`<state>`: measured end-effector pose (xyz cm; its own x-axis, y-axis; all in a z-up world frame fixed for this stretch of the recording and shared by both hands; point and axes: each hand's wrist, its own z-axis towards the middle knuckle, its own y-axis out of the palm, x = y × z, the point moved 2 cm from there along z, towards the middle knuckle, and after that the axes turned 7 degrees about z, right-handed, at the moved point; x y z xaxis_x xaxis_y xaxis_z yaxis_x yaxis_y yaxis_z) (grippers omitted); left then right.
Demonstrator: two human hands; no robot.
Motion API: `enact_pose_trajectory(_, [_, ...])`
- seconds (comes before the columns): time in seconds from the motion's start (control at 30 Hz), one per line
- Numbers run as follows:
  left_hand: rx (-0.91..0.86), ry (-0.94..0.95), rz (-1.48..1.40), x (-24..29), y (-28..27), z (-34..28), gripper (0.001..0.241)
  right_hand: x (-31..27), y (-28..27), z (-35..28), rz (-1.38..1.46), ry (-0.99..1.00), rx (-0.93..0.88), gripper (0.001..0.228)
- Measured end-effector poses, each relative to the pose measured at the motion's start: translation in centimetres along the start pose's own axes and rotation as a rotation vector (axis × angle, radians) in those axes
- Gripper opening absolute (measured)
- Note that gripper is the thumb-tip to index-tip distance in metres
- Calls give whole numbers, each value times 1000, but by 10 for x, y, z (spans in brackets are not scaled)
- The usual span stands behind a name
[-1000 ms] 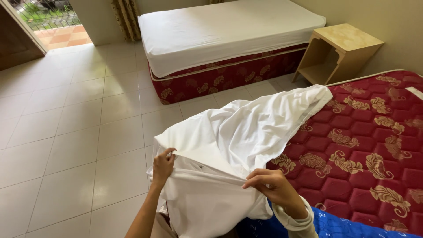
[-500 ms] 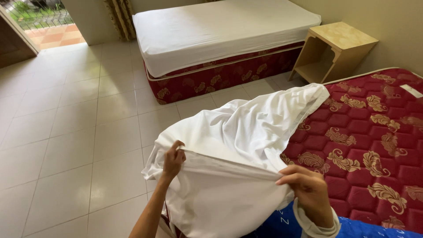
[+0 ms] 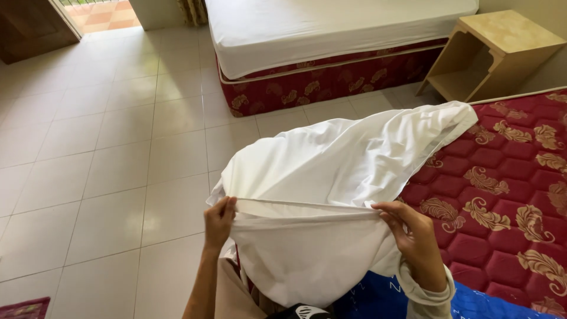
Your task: The person folds a white cloth on a wooden surface and then moves to a bed to remove a white fitted sheet. They shake out the sheet and attempt to fold it while standing in the room.
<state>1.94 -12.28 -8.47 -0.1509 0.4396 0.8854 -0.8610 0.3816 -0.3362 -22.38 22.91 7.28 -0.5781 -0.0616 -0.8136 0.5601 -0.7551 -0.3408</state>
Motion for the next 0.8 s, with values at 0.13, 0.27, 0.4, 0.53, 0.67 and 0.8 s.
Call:
enact_pose_trajectory(0.13, [42, -23, 14, 41, -29, -14, 38, -4, 4, 2, -41, 4, 34, 19])
enact_pose_trajectory(0.27, [108, -6, 37, 68, -41, -19, 37, 3, 8, 2, -66, 26, 58, 14])
enact_pose_trajectory(0.4, [188, 48, 61, 75, -51, -20, 38, 17, 12, 0, -45, -19, 73, 16])
enact_pose_trajectory(0.53, [204, 116, 116, 83, -75, -30, 37, -2, 11, 10, -75, -16, -75, 33])
enact_pose_trajectory(0.67, [20, 247, 202, 104, -99, -26, 33, 4, 6, 25, -171, -274, -201, 32])
enact_pose_trajectory(0.8, [-211, 490, 305, 154, -108, -15, 43, 19, -27, 59, -455, -443, 86, 16])
